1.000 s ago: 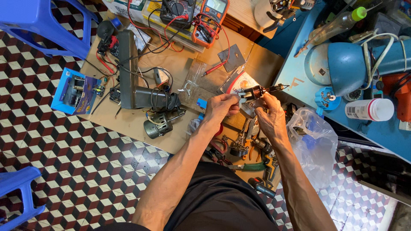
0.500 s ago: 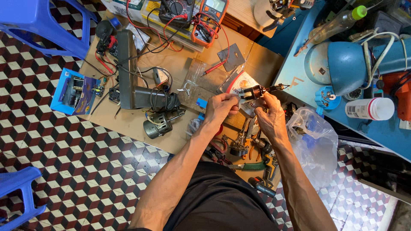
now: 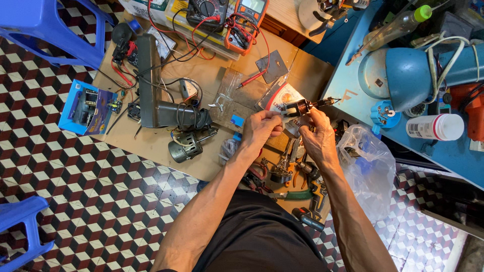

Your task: The person assembles small electronic components on a cluttered workbench. They handle wires, a cylindrical coil, and a small black plastic housing, using pliers to strip and bend wires, then insert and secure them into the housing.

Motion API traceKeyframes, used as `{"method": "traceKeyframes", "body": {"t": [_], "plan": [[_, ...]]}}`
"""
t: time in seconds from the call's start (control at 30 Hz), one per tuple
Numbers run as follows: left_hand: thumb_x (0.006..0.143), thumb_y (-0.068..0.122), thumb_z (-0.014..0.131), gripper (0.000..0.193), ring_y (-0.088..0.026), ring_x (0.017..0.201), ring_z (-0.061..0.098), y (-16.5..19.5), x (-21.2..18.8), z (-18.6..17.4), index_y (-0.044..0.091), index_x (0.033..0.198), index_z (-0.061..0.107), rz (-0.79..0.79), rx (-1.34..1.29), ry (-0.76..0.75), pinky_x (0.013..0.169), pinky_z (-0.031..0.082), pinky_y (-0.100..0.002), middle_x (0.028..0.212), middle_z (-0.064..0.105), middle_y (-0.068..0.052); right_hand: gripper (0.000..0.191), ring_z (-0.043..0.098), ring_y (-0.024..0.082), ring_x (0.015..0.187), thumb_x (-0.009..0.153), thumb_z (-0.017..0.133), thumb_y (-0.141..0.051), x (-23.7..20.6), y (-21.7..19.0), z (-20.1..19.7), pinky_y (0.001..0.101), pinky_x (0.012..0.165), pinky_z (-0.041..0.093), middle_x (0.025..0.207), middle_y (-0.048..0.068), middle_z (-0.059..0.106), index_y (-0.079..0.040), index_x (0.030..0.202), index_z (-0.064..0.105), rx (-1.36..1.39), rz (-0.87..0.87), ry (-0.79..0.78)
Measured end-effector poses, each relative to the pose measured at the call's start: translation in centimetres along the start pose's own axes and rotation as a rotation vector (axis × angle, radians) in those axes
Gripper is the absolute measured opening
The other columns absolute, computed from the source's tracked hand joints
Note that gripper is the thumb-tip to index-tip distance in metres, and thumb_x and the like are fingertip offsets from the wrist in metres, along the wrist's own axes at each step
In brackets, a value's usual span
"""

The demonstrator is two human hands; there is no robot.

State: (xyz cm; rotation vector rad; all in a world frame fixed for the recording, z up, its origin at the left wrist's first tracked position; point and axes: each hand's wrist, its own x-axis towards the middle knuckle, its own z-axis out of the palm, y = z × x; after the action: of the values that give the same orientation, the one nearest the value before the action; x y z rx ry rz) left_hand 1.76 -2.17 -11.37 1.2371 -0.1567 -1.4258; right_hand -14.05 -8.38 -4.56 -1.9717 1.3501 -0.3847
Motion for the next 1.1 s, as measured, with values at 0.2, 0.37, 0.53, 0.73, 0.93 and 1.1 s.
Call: {"method": "traceKeyframes", "body": {"t": [0.2,0.37,0.53,0.73,0.93,1.1], "plan": [[0.088,0.014,0.073,0.027,-0.012,0.072,0.072,1.0,-0.4,0.0,-0.002,0.11,0.07,0.013,0.087,0.037,0.064,0.063,-0.022,0.087,0.074,-0.009,0.048,0.06,0.028,0.116,0.086,0.057,-0.007,0.1,0.1,0.1,0.0428,0.103,0.047,0.128,0.014,0.062,-0.005,0.134,0.06,-0.017,-0.002,-0.003],[0.091,0.017,0.072,0.026,-0.011,0.073,0.071,1.3,-0.4,0.1,-0.002,0.109,0.071,0.064,0.143,0.034,0.065,0.062,-0.022,0.088,0.073,-0.007,0.045,0.06,0.028,0.113,0.086,0.058,-0.008,-0.1,0.3,0.0,0.0419,0.103,0.048,0.126,0.013,0.063,-0.005,0.131,0.061,-0.012,-0.015,0.007],[0.088,0.015,0.072,0.026,-0.011,0.071,0.07,1.4,-0.6,0.2,-0.002,0.107,0.071,0.042,0.155,0.057,0.062,0.062,-0.024,0.084,0.072,-0.006,0.045,0.06,0.028,0.114,0.086,0.058,-0.008,-0.1,0.4,0.0,0.0409,0.102,0.048,0.125,0.013,0.063,-0.004,0.13,0.061,-0.01,-0.019,0.007],[0.086,0.018,0.074,0.028,-0.011,0.071,0.07,1.7,-1.0,-1.4,-0.002,0.105,0.071,0.085,0.13,0.081,0.062,0.062,-0.024,0.082,0.073,-0.006,0.044,0.061,0.028,0.115,0.085,0.059,-0.007,-0.1,0.8,0.1,0.0417,0.103,0.047,0.126,0.014,0.063,-0.002,0.129,0.06,-0.013,-0.055,0.028],[0.084,0.018,0.075,0.028,-0.013,0.07,0.071,1.9,-0.3,-1.2,0.0,0.105,0.07,0.043,-0.015,0.093,0.065,0.062,-0.024,0.084,0.072,-0.008,0.044,0.061,0.028,0.113,0.086,0.059,-0.007,-0.2,0.6,0.2,0.0407,0.101,0.049,0.127,0.014,0.062,-0.003,0.13,0.06,-0.008,-0.016,0.008],[0.087,0.019,0.073,0.028,-0.013,0.072,0.071,2.2,-0.4,0.0,0.001,0.108,0.071,0.035,0.082,0.066,0.067,0.062,-0.023,0.088,0.074,-0.007,0.047,0.061,0.029,0.115,0.086,0.059,-0.006,-0.3,0.6,0.0,0.0406,0.102,0.049,0.128,0.015,0.062,-0.003,0.132,0.059,0.004,-0.061,0.029]]}}
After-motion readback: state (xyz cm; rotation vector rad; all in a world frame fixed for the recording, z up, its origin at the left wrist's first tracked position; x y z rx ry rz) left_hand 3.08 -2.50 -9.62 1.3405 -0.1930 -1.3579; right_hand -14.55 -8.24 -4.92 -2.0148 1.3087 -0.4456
